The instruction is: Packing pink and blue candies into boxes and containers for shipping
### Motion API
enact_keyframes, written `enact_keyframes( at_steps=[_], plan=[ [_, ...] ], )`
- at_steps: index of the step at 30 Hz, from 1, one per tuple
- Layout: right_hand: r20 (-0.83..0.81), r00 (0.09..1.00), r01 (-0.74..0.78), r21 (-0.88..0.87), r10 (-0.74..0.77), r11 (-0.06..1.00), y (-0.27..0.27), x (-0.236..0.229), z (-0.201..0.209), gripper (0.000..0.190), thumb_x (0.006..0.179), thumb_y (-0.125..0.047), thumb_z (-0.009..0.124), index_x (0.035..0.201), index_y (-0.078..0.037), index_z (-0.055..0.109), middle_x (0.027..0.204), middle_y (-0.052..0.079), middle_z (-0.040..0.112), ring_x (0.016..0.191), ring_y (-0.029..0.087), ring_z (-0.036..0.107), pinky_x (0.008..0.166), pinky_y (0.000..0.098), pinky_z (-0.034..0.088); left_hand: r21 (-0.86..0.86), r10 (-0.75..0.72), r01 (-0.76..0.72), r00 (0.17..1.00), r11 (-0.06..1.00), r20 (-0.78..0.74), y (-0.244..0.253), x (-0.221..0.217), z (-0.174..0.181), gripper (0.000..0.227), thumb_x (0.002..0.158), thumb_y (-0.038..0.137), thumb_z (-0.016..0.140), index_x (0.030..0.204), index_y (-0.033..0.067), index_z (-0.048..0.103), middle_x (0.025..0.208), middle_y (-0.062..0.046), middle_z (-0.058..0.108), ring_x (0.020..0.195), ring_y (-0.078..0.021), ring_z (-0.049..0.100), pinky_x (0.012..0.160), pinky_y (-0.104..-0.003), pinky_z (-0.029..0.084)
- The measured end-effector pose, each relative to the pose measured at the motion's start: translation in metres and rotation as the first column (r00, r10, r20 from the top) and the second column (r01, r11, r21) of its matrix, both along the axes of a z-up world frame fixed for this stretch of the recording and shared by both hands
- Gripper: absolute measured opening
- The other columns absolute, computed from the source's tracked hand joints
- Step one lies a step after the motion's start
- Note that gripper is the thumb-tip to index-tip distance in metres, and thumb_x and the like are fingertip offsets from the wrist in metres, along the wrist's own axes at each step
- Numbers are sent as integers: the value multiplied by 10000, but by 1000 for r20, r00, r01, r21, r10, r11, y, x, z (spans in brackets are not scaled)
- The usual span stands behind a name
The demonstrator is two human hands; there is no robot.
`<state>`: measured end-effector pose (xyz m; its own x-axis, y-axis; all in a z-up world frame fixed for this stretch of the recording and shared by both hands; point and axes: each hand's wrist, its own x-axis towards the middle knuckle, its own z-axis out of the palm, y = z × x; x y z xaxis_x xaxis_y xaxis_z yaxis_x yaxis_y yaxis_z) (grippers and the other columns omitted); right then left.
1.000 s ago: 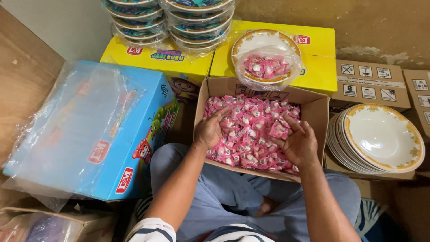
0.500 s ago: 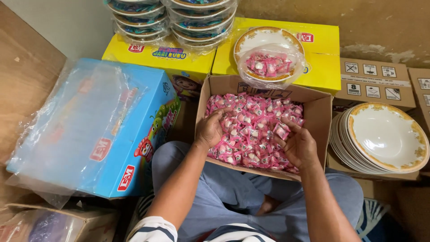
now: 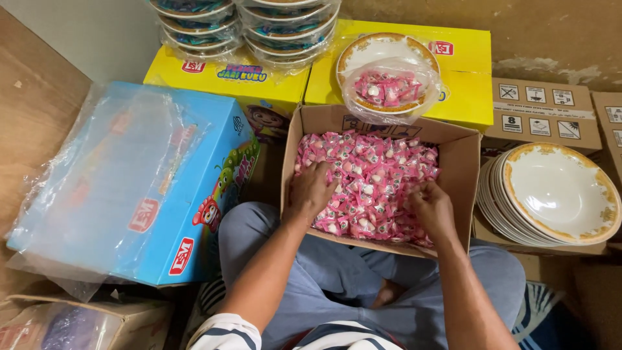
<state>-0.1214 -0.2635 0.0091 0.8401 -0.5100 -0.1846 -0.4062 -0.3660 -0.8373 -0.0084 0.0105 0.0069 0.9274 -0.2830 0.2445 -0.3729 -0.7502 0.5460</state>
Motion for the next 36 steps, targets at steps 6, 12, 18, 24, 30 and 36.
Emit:
enact_keyframes(
  at_steps=[6,12,18,24,30,36],
  plan=[
    [-260,960,-146,-156,102,977,14,-11,10,387,783,-485,793,1073,-229,782,988,135,789,1118,400,690,1048,545,483,242,-25,61,989,968,-148,-3,-11,12,302,858,274,739,1114,130,668,1020,-103,663,929,-336,732,793,-511,599],
    [-200,938,-342,-376,284,862,-9,-9,-49,312,852,-456,718,1011,-191,764,954,126,770,1075,382,710,1175,608,358,234,-84,90,996,968,-32,4,-20,26,257,849,227,716,1100,180,682,979,-93,626,899,-332,730,770,-494,601],
    [-254,915,-394,-398,313,828,-2,-12,-30,295,864,-434,691,1051,-226,782,999,153,781,1106,393,705,1138,562,411,182,-117,119,993,976,-21,2,-19,16,175,873,220,681,1018,124,675,964,-151,589,821,-391,723,685,-495,605],
    [-276,912,-404,-464,304,788,-6,-14,-35,250,922,-400,624,1037,-239,777,955,144,772,1045,377,731,1069,528,477,86,-142,141,990,986,6,1,-15,7,226,820,155,722,1015,66,648,987,-182,561,829,-438,710,689,-515,605],
    [-105,993,-85,-316,54,945,-9,-20,-16,283,1002,-316,571,1172,-122,687,952,250,727,1020,469,693,888,594,543,-171,-54,5,956,985,-289,1,-11,19,237,865,261,655,1052,126,600,633,-66,702,748,-322,758,661,-457,561],
    [233,965,17,392,-117,920,7,-6,8,180,1021,-168,575,1000,-6,649,732,44,484,649,192,525,558,314,493,-576,-112,-243,852,780,-511,-21,-16,35,387,882,102,592,1244,210,675,593,-86,667,546,-172,687,475,-250,541]
  ],
)
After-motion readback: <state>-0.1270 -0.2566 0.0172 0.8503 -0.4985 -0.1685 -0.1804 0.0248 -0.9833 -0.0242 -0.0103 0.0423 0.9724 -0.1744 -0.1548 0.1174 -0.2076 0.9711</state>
